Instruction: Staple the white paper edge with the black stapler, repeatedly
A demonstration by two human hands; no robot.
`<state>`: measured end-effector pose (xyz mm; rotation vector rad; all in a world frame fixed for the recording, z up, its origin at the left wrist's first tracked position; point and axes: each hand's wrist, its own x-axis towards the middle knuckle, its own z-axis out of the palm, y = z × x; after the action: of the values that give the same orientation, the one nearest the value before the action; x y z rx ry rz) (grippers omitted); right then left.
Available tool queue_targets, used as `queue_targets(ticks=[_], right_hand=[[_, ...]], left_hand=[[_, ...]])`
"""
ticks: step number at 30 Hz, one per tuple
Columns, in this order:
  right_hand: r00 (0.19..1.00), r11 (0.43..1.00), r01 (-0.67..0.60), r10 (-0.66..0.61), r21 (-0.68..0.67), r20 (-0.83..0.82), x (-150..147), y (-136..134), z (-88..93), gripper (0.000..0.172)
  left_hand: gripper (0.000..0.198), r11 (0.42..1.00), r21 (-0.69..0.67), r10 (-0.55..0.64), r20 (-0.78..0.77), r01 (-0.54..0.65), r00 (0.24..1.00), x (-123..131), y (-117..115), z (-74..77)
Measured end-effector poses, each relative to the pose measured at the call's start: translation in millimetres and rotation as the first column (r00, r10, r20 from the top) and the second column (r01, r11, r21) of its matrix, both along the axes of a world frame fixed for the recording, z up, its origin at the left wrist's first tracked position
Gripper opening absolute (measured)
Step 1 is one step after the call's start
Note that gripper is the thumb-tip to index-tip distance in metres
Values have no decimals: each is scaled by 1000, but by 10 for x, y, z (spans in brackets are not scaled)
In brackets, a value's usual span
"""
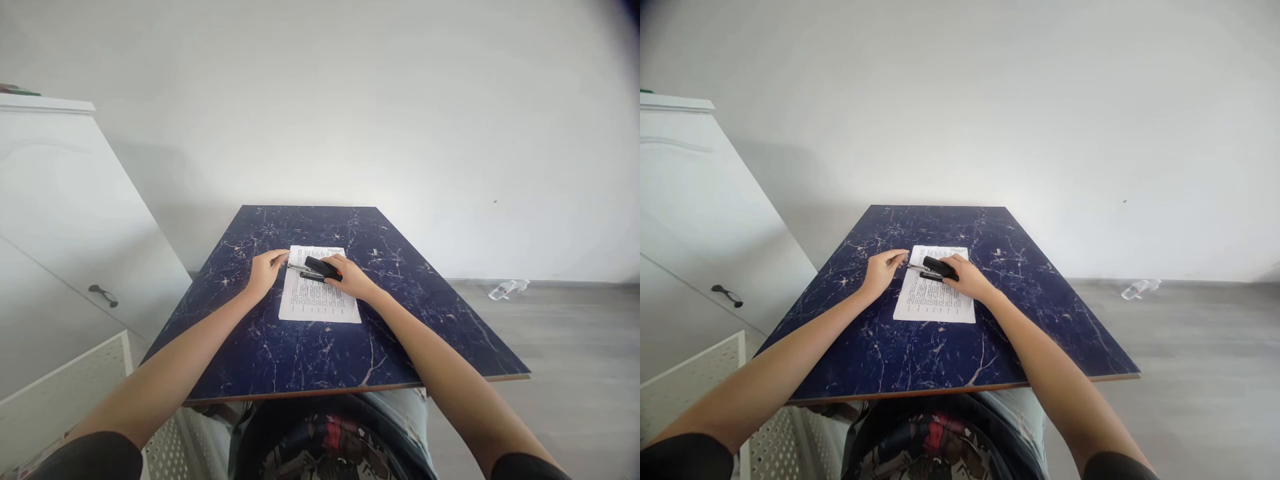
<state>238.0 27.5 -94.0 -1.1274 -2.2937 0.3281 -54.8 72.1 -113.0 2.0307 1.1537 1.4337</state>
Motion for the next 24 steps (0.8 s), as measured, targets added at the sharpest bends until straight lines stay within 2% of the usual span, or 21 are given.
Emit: queue_targets(ticks=[3, 8, 12, 18, 24], right_hand=[[1000, 1000, 4, -4, -1, 4, 3, 3, -2, 51], [1000, 1000, 6, -6, -13, 8, 6, 4, 5, 52], [1000, 1000, -2, 2, -14, 1, 8, 5, 4, 52], [1000, 1000, 8, -8, -7, 10, 15, 14, -14, 52], [1000, 1000, 5, -5, -11, 5, 13, 19, -20, 53]], left_hand=[[25, 999, -55, 5, 45, -3, 999, 9, 0, -31], [16, 1000, 0, 6, 21, -6, 1000, 20, -29, -5], [17, 999, 44, -2, 42, 0, 999, 5, -28, 11], [23, 999, 22, -45, 79, 43, 996, 18, -32, -7], [21, 995, 27, -96, 62, 94, 993, 74, -119, 70]])
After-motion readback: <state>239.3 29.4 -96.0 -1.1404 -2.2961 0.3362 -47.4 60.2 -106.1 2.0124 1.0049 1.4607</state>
